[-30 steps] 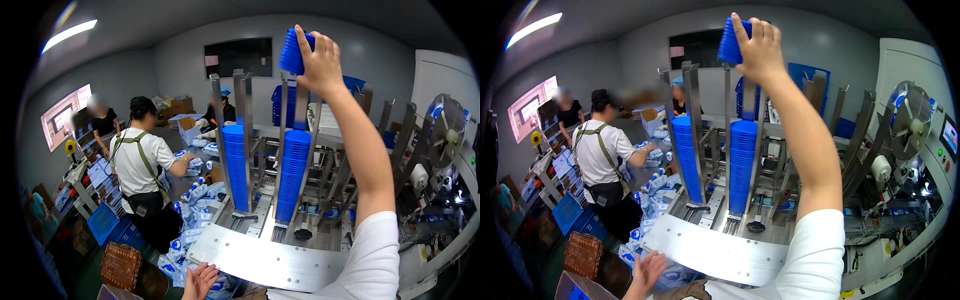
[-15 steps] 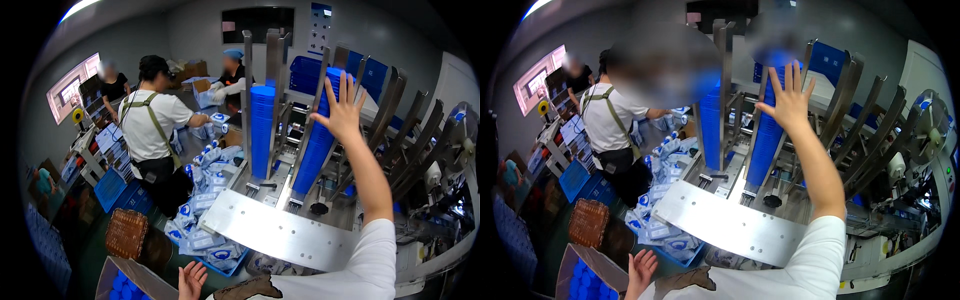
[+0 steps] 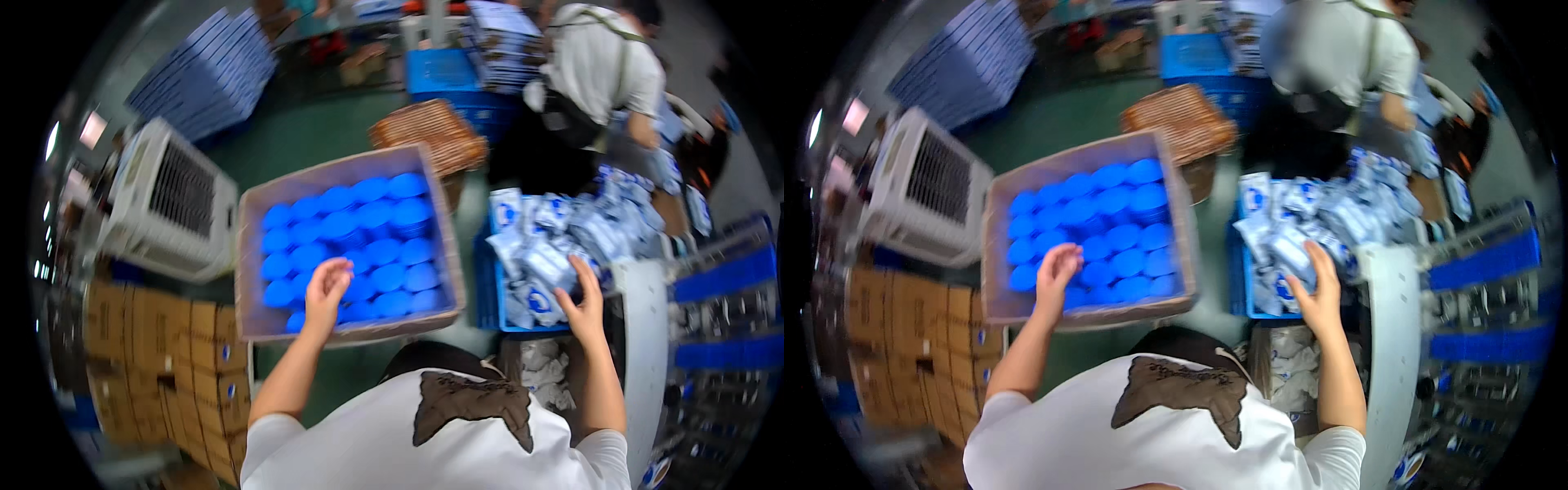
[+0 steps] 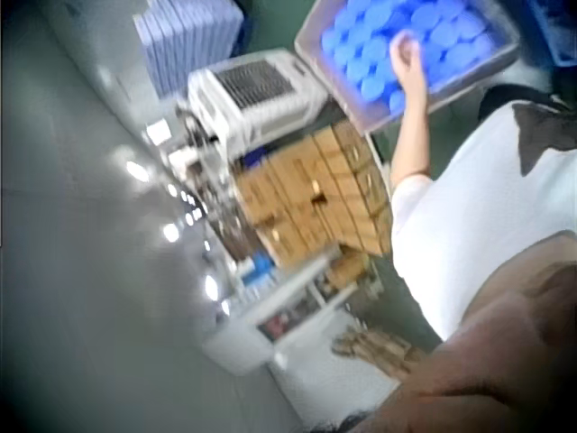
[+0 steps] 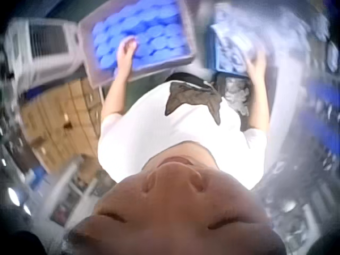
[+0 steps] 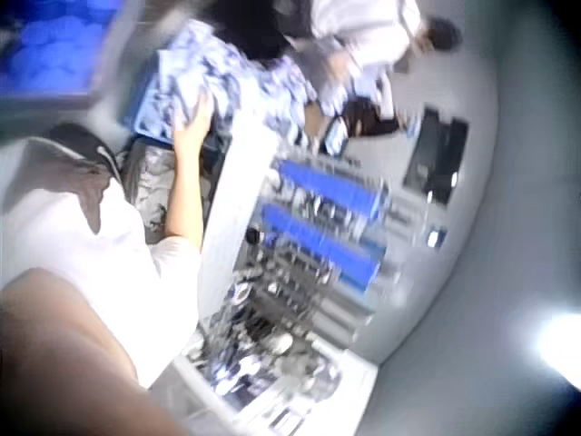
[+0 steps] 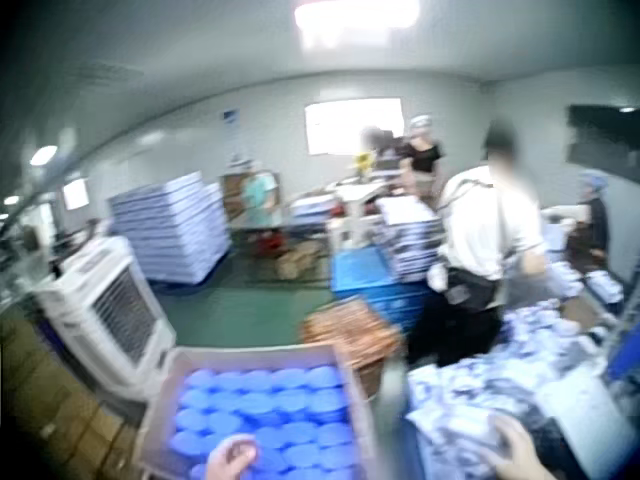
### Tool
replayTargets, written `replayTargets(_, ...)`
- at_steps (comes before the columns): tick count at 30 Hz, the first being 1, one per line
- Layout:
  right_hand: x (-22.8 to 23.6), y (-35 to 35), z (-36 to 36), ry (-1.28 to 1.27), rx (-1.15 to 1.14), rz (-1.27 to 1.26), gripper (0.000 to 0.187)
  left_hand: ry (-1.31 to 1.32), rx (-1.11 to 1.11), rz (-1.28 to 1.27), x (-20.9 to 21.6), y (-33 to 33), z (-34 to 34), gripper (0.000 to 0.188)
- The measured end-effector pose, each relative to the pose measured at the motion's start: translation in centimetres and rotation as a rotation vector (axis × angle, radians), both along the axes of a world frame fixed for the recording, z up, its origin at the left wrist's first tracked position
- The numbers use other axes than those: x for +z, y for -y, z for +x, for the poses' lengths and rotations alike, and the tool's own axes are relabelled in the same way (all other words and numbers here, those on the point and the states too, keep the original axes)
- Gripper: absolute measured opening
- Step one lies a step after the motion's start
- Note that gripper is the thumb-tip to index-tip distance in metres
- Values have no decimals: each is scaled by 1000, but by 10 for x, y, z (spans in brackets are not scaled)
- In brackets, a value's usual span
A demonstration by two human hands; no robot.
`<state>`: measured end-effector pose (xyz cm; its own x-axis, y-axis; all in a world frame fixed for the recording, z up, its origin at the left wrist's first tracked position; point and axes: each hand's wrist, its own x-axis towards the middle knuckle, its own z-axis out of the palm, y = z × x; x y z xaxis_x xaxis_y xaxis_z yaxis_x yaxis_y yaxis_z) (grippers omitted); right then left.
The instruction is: The person picks up individual packets of wet wipes from a conveyor belt, checks the blue plastic lids, and places them back onto the production line before moving to a packing station where they organize blue lids in a box and refill a loading rack with them.
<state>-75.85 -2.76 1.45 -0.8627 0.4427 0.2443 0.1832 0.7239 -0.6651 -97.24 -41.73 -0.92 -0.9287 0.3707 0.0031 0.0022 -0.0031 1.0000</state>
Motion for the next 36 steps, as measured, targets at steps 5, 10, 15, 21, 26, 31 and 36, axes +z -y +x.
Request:
replayTargets(5, -19, 152, -141, 237, 715, -649, 54, -184, 254, -544, -38, 135, -52, 27)
replayTargets(10, -84, 262, -240, 905, 538, -1199, 80, -280, -7, -814, -38, 168, -63, 34)
replayTargets(15, -147, 321, -288, 1055, 325, -1093, 93, -281, -235, -1067, -64, 168, -68, 44)
replayTargets(21, -168, 339, -305, 1099, 304, -1011, 83, -118, -280, -1135, -62, 171, -75, 54)
replayTargets(26, -183, 341, -306, 1054, 292, -1082, 67, -117, -287, -1153, -59, 168, -76, 55)
replayTargets(31, -169, 339, -304, 1111, 337, -1138, 85, -52, -251, -1152, -61, 165, -81, 57)
replayTargets(36, -78, 309, -277, 835, 420, -1457, 90, 463, -33, -386, -49, 131, -76, 71)
